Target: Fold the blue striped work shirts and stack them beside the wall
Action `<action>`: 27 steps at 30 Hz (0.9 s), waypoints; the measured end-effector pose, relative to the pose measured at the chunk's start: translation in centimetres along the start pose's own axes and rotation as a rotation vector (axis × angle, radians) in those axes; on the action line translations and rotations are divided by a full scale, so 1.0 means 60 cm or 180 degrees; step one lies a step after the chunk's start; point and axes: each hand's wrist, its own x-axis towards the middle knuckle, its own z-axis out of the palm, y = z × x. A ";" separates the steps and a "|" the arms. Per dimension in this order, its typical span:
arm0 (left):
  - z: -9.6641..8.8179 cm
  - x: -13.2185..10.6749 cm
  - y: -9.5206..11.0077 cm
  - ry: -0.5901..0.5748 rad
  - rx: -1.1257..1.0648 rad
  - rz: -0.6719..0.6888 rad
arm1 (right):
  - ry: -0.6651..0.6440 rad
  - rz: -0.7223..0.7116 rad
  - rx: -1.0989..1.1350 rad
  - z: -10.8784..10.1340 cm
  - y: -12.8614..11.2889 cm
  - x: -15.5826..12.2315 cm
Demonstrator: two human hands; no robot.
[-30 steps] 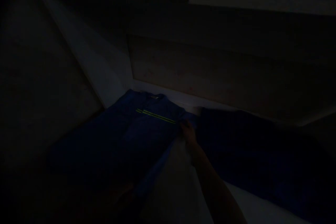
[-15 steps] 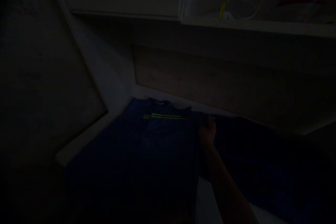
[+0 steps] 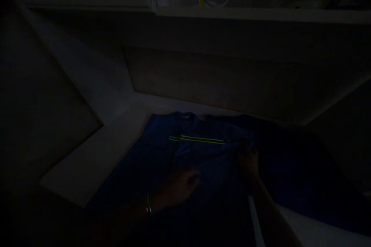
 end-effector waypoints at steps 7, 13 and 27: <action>-0.114 0.038 -0.208 0.0957 0.2277 -0.0904 | 0.0231 0.0498 0.0135 0.046 0.040 -0.024; -0.175 0.031 -0.277 0.1100 0.1795 -0.0815 | 0.0295 0.0462 0.0104 0.047 0.042 -0.024; -0.364 -0.139 -0.447 0.1603 0.1959 -0.2248 | 0.0217 0.0649 -0.0102 0.054 0.046 -0.023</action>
